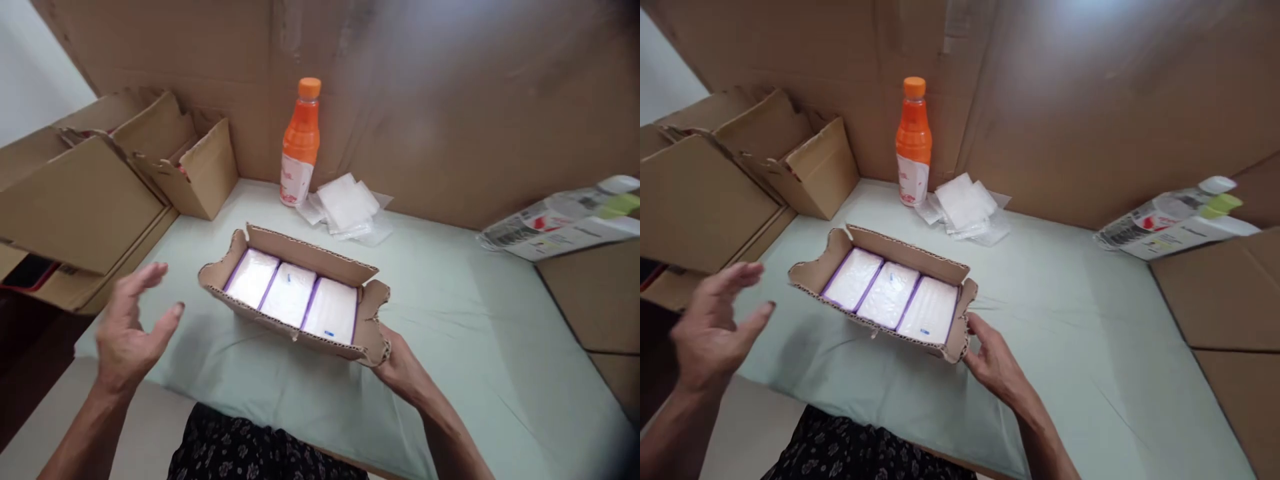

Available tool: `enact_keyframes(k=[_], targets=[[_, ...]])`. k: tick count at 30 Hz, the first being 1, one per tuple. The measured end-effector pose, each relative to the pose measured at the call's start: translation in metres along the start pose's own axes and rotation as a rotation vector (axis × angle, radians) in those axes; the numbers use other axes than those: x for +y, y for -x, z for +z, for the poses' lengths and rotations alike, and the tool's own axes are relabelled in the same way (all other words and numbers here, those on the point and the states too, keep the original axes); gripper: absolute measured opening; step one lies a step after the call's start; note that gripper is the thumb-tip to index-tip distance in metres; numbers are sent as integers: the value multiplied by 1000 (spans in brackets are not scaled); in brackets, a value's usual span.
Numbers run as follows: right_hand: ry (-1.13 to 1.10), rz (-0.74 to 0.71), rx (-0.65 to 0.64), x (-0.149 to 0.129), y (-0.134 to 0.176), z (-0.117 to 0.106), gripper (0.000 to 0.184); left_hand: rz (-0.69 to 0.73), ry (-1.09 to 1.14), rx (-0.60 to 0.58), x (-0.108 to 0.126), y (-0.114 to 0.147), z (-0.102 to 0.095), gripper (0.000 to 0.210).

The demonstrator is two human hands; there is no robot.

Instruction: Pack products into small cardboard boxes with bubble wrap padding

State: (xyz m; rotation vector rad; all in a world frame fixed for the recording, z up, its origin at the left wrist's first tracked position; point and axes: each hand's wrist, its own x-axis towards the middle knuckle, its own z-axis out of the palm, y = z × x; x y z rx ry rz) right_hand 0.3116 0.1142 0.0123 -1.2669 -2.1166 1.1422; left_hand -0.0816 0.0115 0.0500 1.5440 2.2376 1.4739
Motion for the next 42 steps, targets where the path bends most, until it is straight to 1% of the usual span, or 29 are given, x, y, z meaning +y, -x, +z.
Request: enact_keyframes(k=[2, 4, 6, 8, 10, 12, 14, 15, 16, 17, 19, 20, 22, 24, 26, 27, 28, 30, 32, 33, 34, 36, 37, 38, 39, 40, 42], targets=[[-83, 26, 41, 0, 10, 13, 38, -150, 123, -205, -20, 3, 30, 72], [-146, 44, 95, 0, 12, 24, 44, -282, 236, -365, -30, 9, 62, 71], [-173, 48, 158, 1, 4, 28, 44, -385, 296, -449, -32, 16, 89, 69], [-169, 50, 215, 5, -11, 24, 42, -436, 321, -442, -30, 21, 109, 68], [-147, 65, 244, 11, -31, 11, 37, -442, 345, -370, -24, 20, 126, 69], [-116, 66, 212, 20, -54, -9, 32, -426, 385, -329, -19, 15, 141, 70], [-79, 46, 159, 28, -80, -35, 28, -419, 428, -320, -16, 10, 152, 72], [-61, 33, 153, 31, -94, -49, 28, -424, 441, -321, -16, 9, 157, 72], [-42, 23, 180, 34, -110, -63, 27, -435, 443, -322, -16, 9, 160, 73], [-19, 18, 236, 36, -127, -77, 27, -449, 438, -314, -17, 11, 163, 72], [42, 13, 382, 38, -168, -99, 27, -476, 416, -289, -22, 17, 167, 69], [85, 13, 444, 39, -190, -106, 28, -490, 406, -275, -24, 20, 168, 68], [182, 37, 522, 38, -234, -112, 29, -513, 392, -245, -30, 26, 170, 64], [254, 80, 552, 35, -271, -109, 26, -527, 363, -223, -36, 30, 170, 61], [279, 112, 562, 32, -294, -104, 14, -525, 341, -235, -42, 32, 170, 60], [272, 104, 574, 31, -297, -104, 8, -518, 341, -252, -44, 32, 170, 60], [243, 70, 601, 30, -296, -106, 4, -509, 346, -271, -45, 33, 170, 61], [124, -51, 696, 29, -280, -117, 8, -486, 368, -280, -45, 32, 170, 60], [-48, -171, 805, 29, -248, -136, 14, -471, 384, -264, -42, 31, 171, 59], [-129, -203, 848, 29, -227, -147, 17, -470, 391, -261, -39, 30, 171, 58], [-190, -203, 883, 30, -204, -157, 21, -471, 398, -260, -37, 28, 171, 58], [-279, -130, 934, 33, -155, -170, 27, -477, 414, -276, -33, 26, 169, 59], [-320, -65, 950, 35, -129, -172, 29, -476, 418, -280, -31, 26, 167, 60], [-365, 17, 958, 38, -104, -168, 31, -469, 417, -278, -29, 27, 164, 61], [-418, 110, 955, 41, -79, -160, 33, -455, 415, -272, -26, 28, 161, 62], [-479, 205, 939, 43, -55, -146, 35, -436, 413, -264, -24, 31, 157, 65], [-632, 376, 867, 46, -12, -106, 39, -392, 416, -250, -19, 38, 147, 73]])
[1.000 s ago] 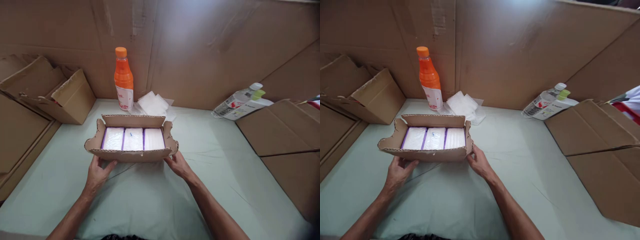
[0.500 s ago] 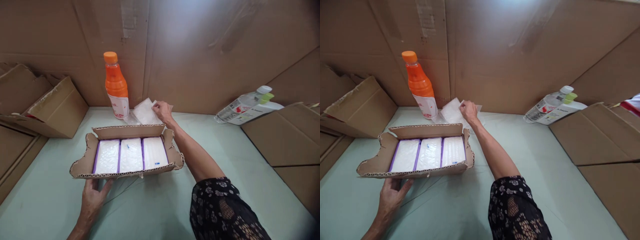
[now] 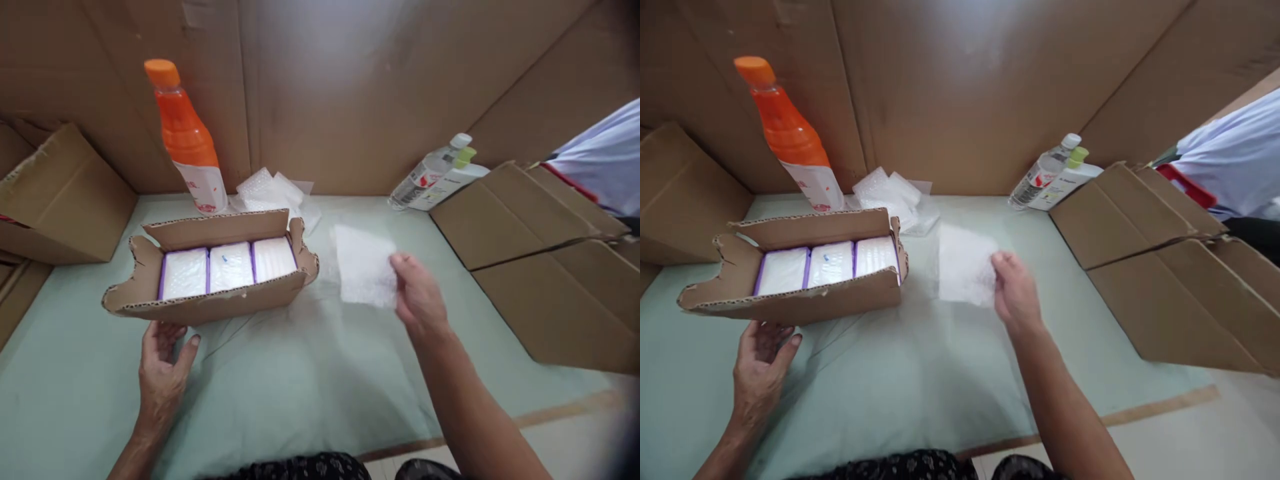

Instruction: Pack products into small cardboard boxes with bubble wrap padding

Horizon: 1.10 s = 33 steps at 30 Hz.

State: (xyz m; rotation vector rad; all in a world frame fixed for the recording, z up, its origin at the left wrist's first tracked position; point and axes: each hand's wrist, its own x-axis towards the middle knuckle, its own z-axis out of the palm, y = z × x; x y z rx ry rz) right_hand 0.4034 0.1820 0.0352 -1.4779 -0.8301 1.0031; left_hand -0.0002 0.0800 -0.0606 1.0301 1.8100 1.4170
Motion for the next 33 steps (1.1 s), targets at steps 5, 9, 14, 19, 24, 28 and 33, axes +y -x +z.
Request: enact_keyframes(k=[5, 9, 14, 19, 24, 28, 33], targets=[[-206, 475, -236, 69, 129, 10, 43, 59, -14, -45, 8, 19, -6, 84], [-67, 685, -702, 75, 180, 12, 51, 65, -26, -43, 12, 17, -9, 83], [353, 423, -889, 38, 156, -25, 47, 87, 8, -42, 18, 5, -22, 85], [647, -125, -517, 20, 106, 3, 43, 23, 20, -104, 31, -13, -23, 83], [575, -364, -550, 41, 72, 81, 67, -36, -11, -202, 45, -36, -4, 58], [579, -373, -423, 50, 42, 102, 43, 35, -12, -225, 53, -57, 27, 48], [579, -407, -272, 49, -7, 101, 39, 150, 12, -328, 63, -97, 82, 50]])
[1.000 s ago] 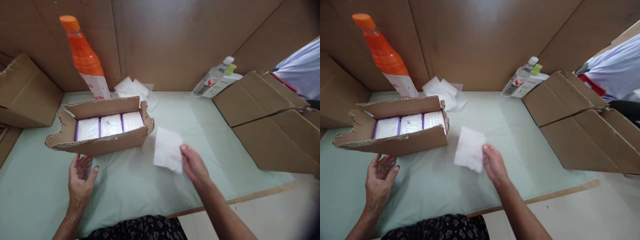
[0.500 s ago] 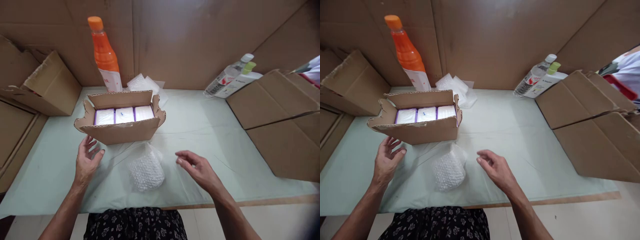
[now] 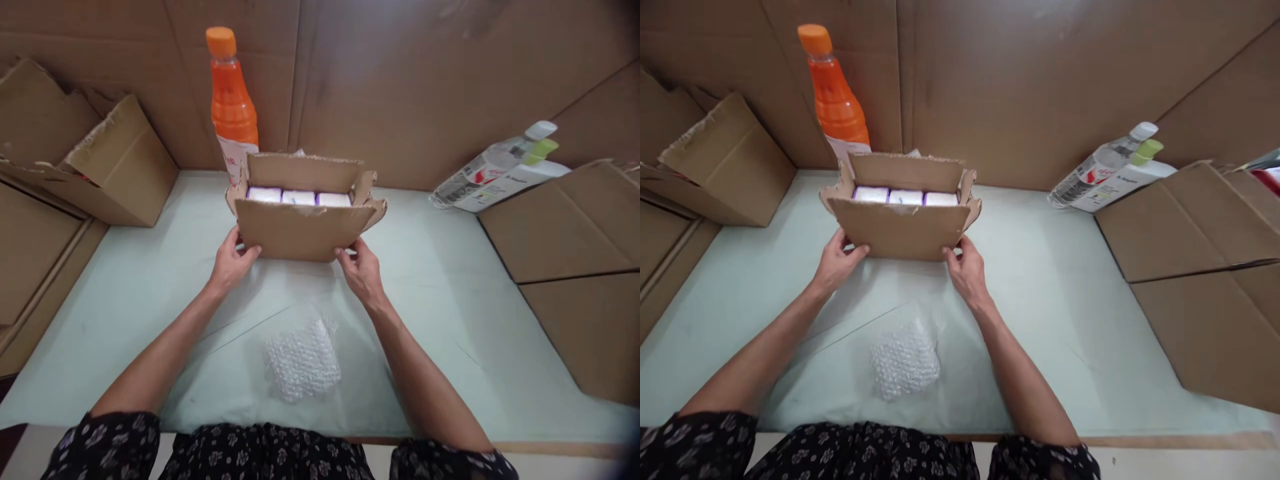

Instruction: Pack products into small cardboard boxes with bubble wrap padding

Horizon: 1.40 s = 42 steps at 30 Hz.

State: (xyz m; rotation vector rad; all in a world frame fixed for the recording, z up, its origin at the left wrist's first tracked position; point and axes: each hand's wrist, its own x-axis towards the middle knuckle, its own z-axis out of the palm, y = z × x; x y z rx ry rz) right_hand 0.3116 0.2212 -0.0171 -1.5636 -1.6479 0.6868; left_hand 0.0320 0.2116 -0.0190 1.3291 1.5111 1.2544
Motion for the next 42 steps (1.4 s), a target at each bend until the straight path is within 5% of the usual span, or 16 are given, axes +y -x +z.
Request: enact_keyframes(k=[3, 6, 8, 12, 14, 16, 19, 23, 27, 32, 34, 37, 40, 42], targets=[[-44, -13, 50, 12, -5, -5, 51, 6, -9, -1, -2, -11, 4, 63], [-49, -69, -25, 18, 21, -21, 54, -11, -120, 55, 0, 20, -17, 69], [-70, -123, -221, 17, 44, -37, 51, 10, -194, -54, 5, 58, -31, 59], [-215, -227, -691, -2, 62, -46, 66, 97, -253, -522, 16, 121, -27, 40], [-246, -283, -910, -14, 55, -34, 69, 90, -248, -670, 22, 133, -16, 23], [-254, -322, -1104, -24, 45, -20, 49, 20, -214, -748, 28, 133, -13, 16], [-304, -250, -1239, -32, 41, -15, 36, -186, -217, -812, 44, 123, -32, 21], [-296, -116, -1110, -31, 51, -38, 33, -221, -261, -777, 57, 106, -66, 25], [-68, -73, -891, -18, 51, -46, 28, -122, -459, -646, 37, 88, -71, 23], [357, -244, -392, -4, 60, -35, 24, 265, -864, -177, 16, 91, -65, 33], [416, -328, -283, -12, 74, -23, 23, 452, -871, -88, 19, 104, -58, 28], [409, -503, -343, -32, 98, 12, 29, 641, -831, -222, 20, 125, -37, 24], [407, -639, -524, -34, 117, 41, 36, 598, -815, -388, 5, 131, -20, 20], [435, -625, -551, -16, 126, 39, 40, 529, -774, -427, -10, 128, -17, 17]])
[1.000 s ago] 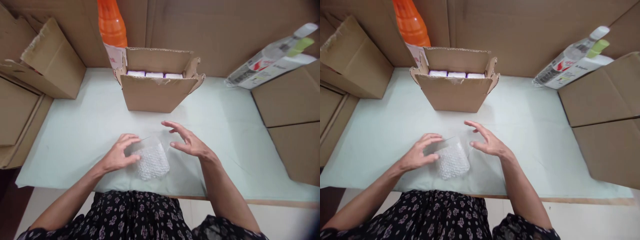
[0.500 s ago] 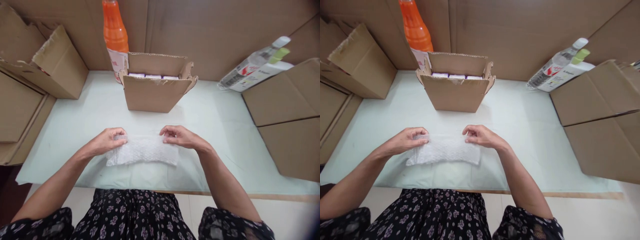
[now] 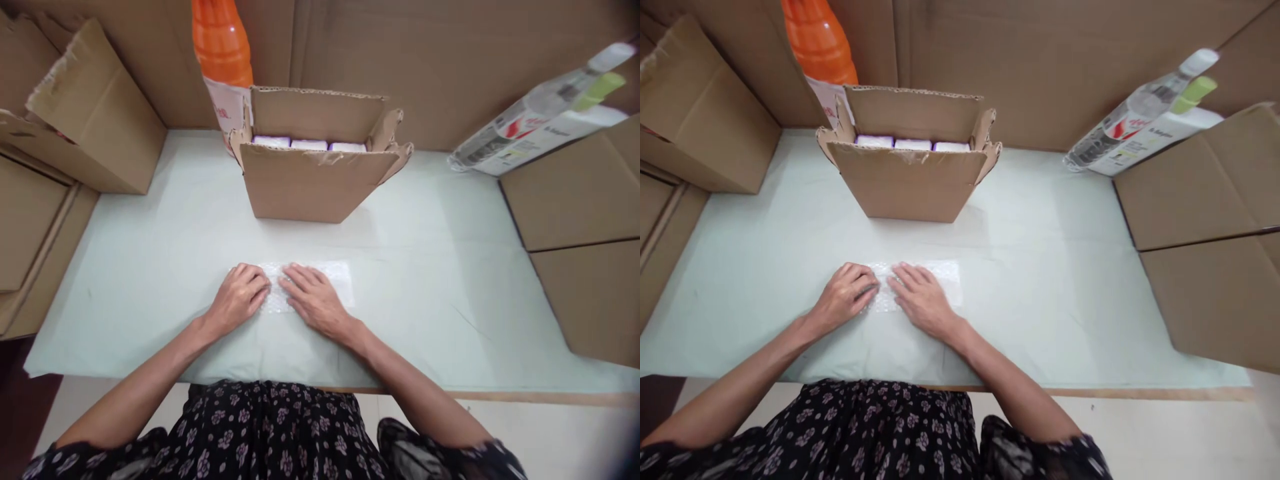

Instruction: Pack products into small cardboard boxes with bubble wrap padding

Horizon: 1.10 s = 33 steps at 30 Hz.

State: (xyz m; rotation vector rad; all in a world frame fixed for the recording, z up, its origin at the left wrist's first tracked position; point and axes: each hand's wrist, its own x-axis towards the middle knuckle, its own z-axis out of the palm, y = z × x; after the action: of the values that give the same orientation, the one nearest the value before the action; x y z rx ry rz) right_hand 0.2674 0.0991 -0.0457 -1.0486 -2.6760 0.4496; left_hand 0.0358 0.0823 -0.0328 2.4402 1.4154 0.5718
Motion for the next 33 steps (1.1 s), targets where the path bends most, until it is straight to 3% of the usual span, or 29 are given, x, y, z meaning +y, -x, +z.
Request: enact_keyframes(k=[2, 5, 8, 11, 15, 19, 21, 24, 27, 30, 33], targets=[[21, 113, 28, 19, 29, 0, 41, -19, 70, -13, -10, 2, 6, 17], [30, 351, 163, 49, 76, -17, 37, -40, 183, 5, -17, 6, 3, 18], [-11, 503, 349, 64, 94, -41, 31, -69, 296, 87, -19, 1, -11, 16], [-125, 556, 481, 73, 67, -57, 32, -196, 324, 270, -29, -26, -28, 25], [-403, 558, 566, 94, -8, -67, 56, -463, 510, 484, -51, -89, -32, 65], [-587, 571, 599, 105, -50, -66, 68, -536, 734, 462, -52, -125, -17, 61], [-585, 585, 607, 100, -44, -64, 63, -523, 767, 430, -44, -118, -12, 58], [-560, 586, 580, 89, -11, -61, 58, -498, 723, 385, -34, -82, -13, 60], [-493, 643, 544, 81, 25, -55, 60, -562, 487, 371, -36, -36, -21, 62], [-242, 682, 461, 70, 44, -39, 54, -593, 148, 278, -41, 0, -22, 51], [12, 636, 384, 50, 45, -18, 39, -526, 10, 199, -34, 16, -15, 26]])
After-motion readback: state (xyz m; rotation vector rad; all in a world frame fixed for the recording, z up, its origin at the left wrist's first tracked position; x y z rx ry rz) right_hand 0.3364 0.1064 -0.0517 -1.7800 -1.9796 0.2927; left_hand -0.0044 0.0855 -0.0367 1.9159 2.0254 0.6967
